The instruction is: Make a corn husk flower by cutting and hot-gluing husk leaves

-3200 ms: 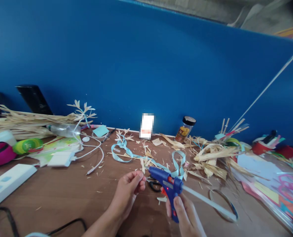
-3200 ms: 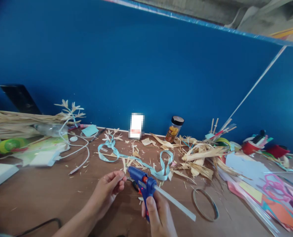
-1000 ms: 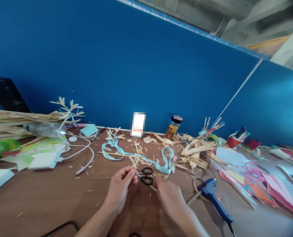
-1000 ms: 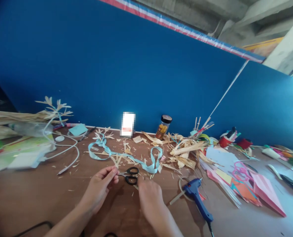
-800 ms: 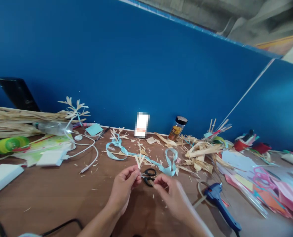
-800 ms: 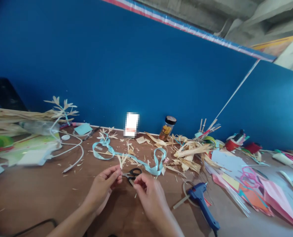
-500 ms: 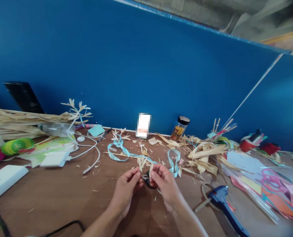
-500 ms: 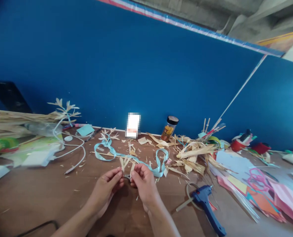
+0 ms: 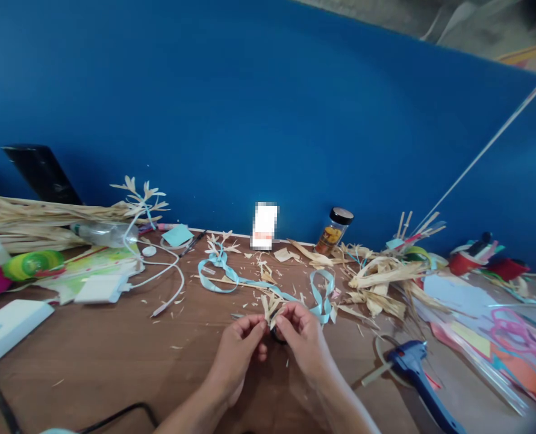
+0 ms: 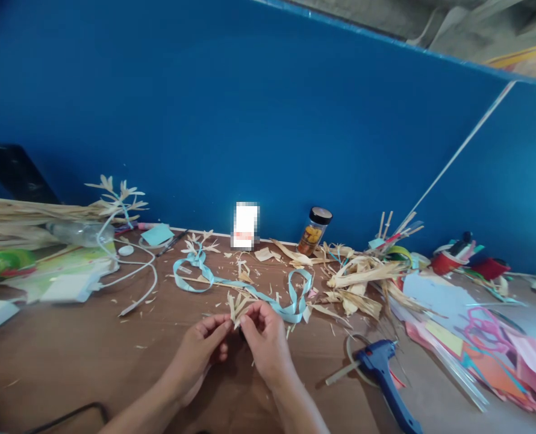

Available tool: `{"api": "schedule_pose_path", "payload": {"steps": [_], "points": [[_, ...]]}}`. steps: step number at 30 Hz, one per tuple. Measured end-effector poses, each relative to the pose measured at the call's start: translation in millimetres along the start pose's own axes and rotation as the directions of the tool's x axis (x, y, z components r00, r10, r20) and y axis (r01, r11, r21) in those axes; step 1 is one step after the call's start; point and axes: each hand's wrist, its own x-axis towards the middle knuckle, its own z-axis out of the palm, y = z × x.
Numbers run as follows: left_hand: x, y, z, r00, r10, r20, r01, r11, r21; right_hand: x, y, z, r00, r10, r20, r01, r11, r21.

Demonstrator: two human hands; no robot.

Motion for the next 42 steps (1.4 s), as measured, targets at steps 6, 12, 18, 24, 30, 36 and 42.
{"api": "schedule_pose_path", "payload": {"steps": [6,12,18,24,30,36,42], "points": [[0.5,-2.2,-1.2,1.0,0.007,0.017,-0.008,1.0,0.024,0.6,4.5,2.2,1.0,0.003,-0.013,-0.003,1.0,-0.02],[-0.1,-2.7,-1.5,1.0,0.008,0.027,-0.009,0.999,0.053,1.1,4.8,3.3,0.999,0.021,-0.04,-0.022,0.999,-0.026],[-0.6,-0.9,-0.7,1.0,-0.001,0.022,0.0,0.999,0.045,0.1,6.2,4.6,0.999,0.029,-0.038,-0.029,1.0,-0.009],[-1.9,0.2,-0.8,0.999,-0.007,0.037,0.005,0.999,0.042,1.3,7.9,5.3,0.999,0.028,-0.032,-0.028,1.0,0.011],[-0.8,-1.3,-1.9,1.0,-0.005,0.031,0.004,0.999,0.035,1.8,10.0,5.5,0.998,0.026,-0.051,-0.025,1.0,0.012],[-0.9,-1.3,-1.8,0.999,-0.014,0.04,0.012,0.999,0.034,2.1,11.0,5.3,0.998,0.04,-0.051,-0.038,0.999,0.033],[-3.4,2.4,-0.1,0.999,-0.037,0.014,0.036,0.999,0.024,1.9,9.6,5.8,0.998,0.037,-0.049,-0.035,0.998,0.05]]}}
